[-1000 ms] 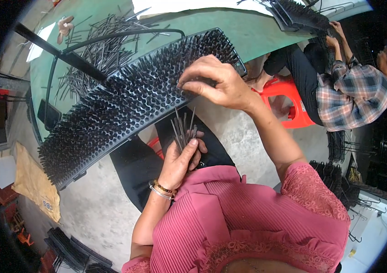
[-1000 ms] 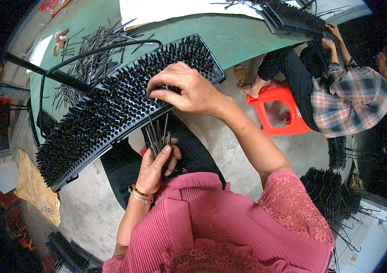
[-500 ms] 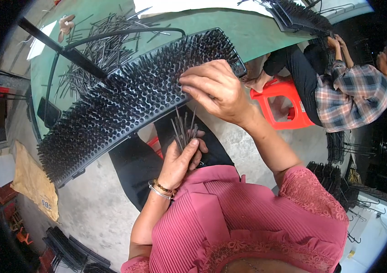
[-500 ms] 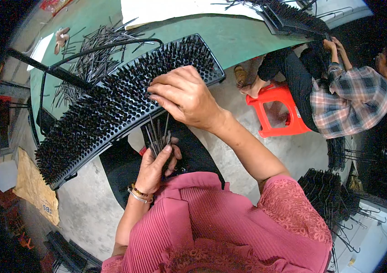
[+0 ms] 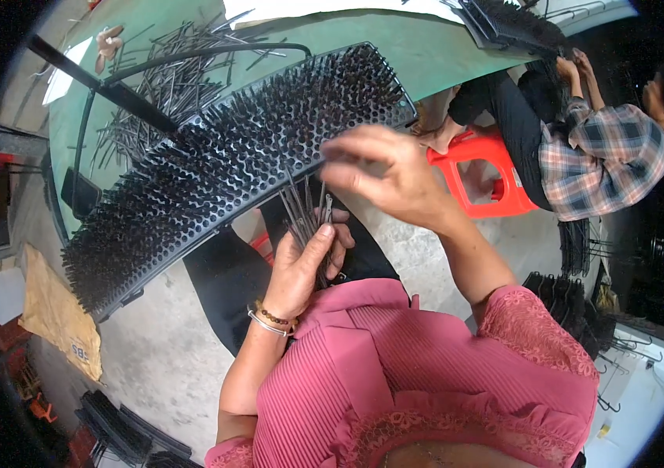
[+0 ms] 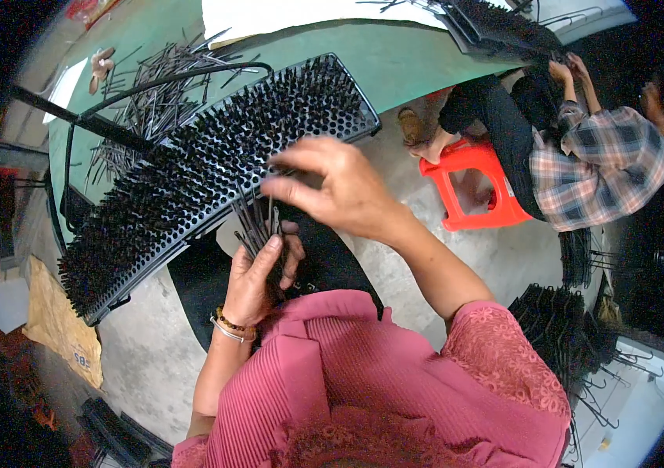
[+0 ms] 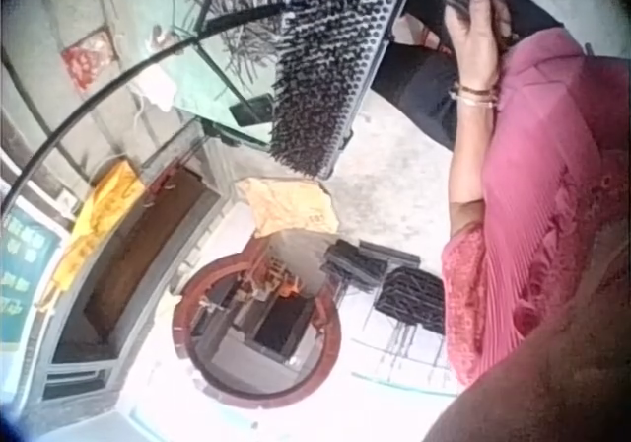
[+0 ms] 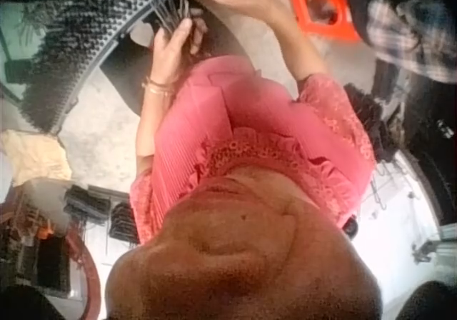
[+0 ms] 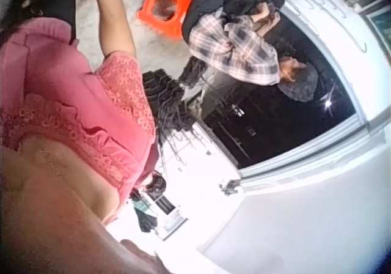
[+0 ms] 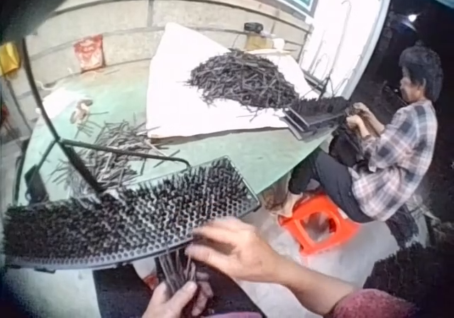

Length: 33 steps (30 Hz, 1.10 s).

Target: Inserting metal pins into a perforated base to assemble an industrial brush.

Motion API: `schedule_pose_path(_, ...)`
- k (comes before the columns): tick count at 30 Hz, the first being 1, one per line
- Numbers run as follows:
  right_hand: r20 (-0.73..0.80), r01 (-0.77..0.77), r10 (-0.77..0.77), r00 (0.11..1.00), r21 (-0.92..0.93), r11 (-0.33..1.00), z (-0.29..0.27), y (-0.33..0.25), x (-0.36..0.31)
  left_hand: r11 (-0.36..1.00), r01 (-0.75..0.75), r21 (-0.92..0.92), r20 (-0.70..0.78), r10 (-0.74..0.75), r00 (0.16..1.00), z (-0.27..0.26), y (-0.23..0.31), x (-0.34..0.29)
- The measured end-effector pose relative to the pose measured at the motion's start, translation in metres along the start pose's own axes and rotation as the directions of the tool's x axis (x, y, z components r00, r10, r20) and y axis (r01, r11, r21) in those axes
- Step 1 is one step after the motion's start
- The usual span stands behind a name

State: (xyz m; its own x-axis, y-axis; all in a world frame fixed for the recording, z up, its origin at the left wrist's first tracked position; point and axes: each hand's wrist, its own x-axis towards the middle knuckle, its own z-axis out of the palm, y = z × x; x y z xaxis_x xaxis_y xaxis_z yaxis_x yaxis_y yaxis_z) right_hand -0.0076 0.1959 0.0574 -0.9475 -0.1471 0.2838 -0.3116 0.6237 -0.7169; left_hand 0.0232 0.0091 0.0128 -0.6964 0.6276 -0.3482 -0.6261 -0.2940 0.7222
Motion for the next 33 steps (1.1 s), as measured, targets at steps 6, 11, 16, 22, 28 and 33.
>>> schedule_pose_path(6,0.308,-0.418,0.298,0.904,0.486,0.767,-0.006,0.004,-0.015,0.992,0.000,0.128,0.136,-0.018,0.991,0.006,0.004,0.009)
schedule_pose_path(11,0.243,-0.474,0.412,0.878,0.556,0.682,-0.015,0.005,-0.012,0.993,0.036,0.111,0.074,-0.045,0.996,0.005,0.002,0.016)
schedule_pose_path(16,0.170,-0.446,0.423,0.890,0.515,0.732,-0.016,0.009,-0.008,0.986,-0.009,0.168,-0.005,0.010,1.000,0.008,0.001,0.016)
schedule_pose_path(22,-0.100,-0.212,0.312,0.945,0.538,0.816,-0.017,0.013,0.007,0.986,0.042,0.159,-0.043,-0.036,0.998,-0.001,-0.010,0.012)
schedule_pose_path(28,-0.207,0.027,0.001,0.978,0.134,0.991,-0.014,0.018,0.021,0.991,0.055,0.125,-0.048,-0.049,0.998,0.003,-0.009,0.009)
schedule_pose_path(33,-0.209,0.158,-0.154,0.966,0.001,0.987,-0.011,0.017,0.026,0.990,0.068,0.125,-0.056,-0.062,0.997,0.002,-0.009,0.007)
